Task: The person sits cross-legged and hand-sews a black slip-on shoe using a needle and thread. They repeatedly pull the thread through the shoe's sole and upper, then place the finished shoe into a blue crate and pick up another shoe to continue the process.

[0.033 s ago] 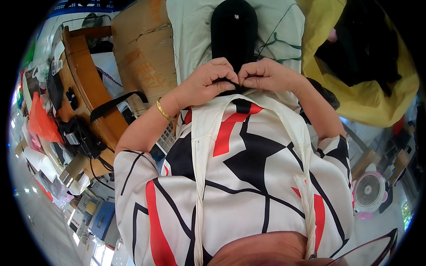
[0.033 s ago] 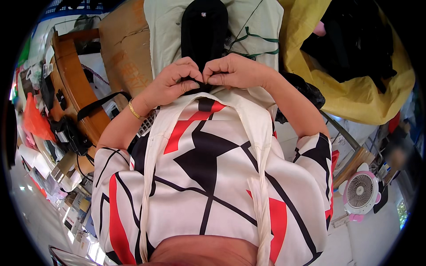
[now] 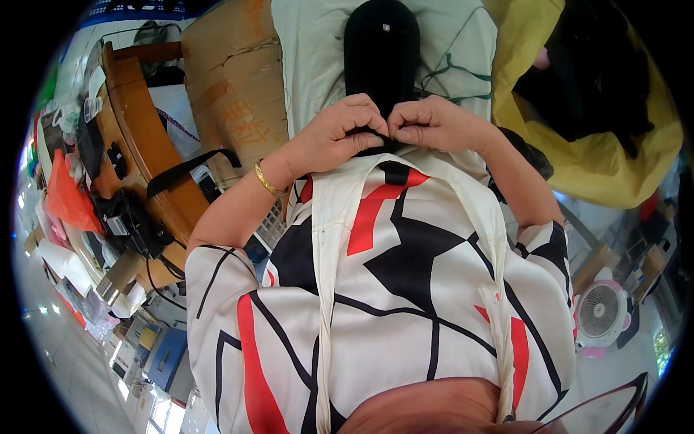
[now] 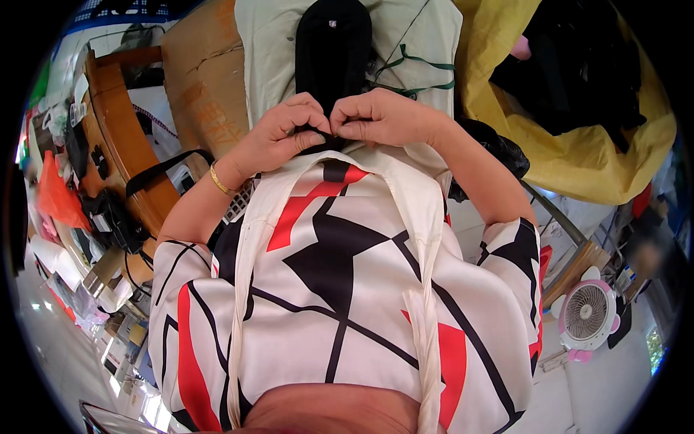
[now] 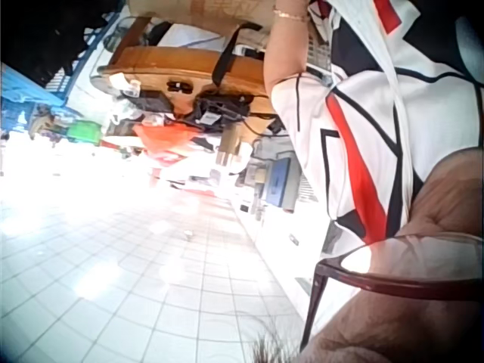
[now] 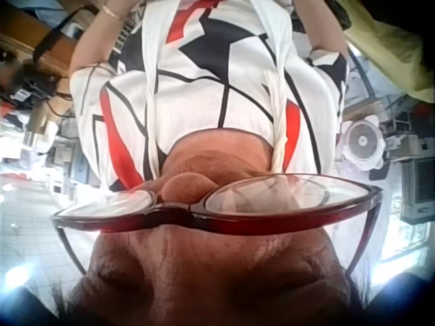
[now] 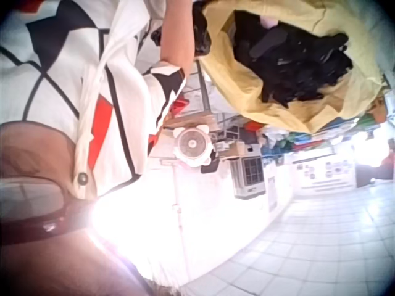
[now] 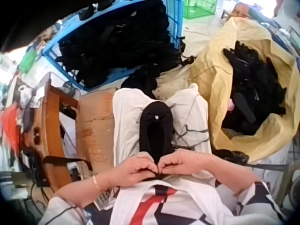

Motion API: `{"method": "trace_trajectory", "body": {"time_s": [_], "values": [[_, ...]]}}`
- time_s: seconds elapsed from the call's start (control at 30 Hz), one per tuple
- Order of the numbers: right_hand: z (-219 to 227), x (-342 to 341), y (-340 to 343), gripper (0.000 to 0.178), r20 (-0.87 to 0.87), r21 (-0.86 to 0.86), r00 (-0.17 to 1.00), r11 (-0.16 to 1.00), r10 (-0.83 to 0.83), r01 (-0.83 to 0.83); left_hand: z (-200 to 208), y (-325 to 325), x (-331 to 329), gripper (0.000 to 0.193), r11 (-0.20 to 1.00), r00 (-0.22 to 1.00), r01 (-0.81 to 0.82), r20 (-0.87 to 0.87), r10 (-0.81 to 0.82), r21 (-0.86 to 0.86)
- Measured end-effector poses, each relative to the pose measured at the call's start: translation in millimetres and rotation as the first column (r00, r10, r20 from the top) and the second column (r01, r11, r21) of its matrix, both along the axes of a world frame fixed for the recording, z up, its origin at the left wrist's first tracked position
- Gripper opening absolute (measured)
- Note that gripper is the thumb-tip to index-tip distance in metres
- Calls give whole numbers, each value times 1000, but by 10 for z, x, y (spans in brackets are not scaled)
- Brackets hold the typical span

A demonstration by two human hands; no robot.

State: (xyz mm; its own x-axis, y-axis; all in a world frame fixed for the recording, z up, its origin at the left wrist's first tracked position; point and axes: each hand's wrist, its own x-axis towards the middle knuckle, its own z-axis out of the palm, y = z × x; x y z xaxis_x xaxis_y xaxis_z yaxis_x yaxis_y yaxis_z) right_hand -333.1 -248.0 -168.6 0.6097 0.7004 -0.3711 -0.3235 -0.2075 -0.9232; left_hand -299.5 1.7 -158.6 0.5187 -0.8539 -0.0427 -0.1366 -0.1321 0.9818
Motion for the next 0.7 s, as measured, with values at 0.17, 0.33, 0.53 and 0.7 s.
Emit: {"method": "trace_trajectory", "body": {"time_s": [0.17,0.33,0.53,0.7], "values": [[184,-47,60,57,264,-69,957,987,-119,142,25,-43,42,12,1000,997,-29,67,29,-11],[297,-86,84,63,377,-157,912,959,-165,238,-44,-184,45,12,988,988,-152,3,152,-38],[317,-161,-161,29,876,-200,465,782,-127,591,-59,-413,137,9,969,935,-238,-255,247,67],[179,-207,-92,21,1000,-21,10,782,19,623,-184,-587,122,8,974,926,-226,-309,217,7]]}}
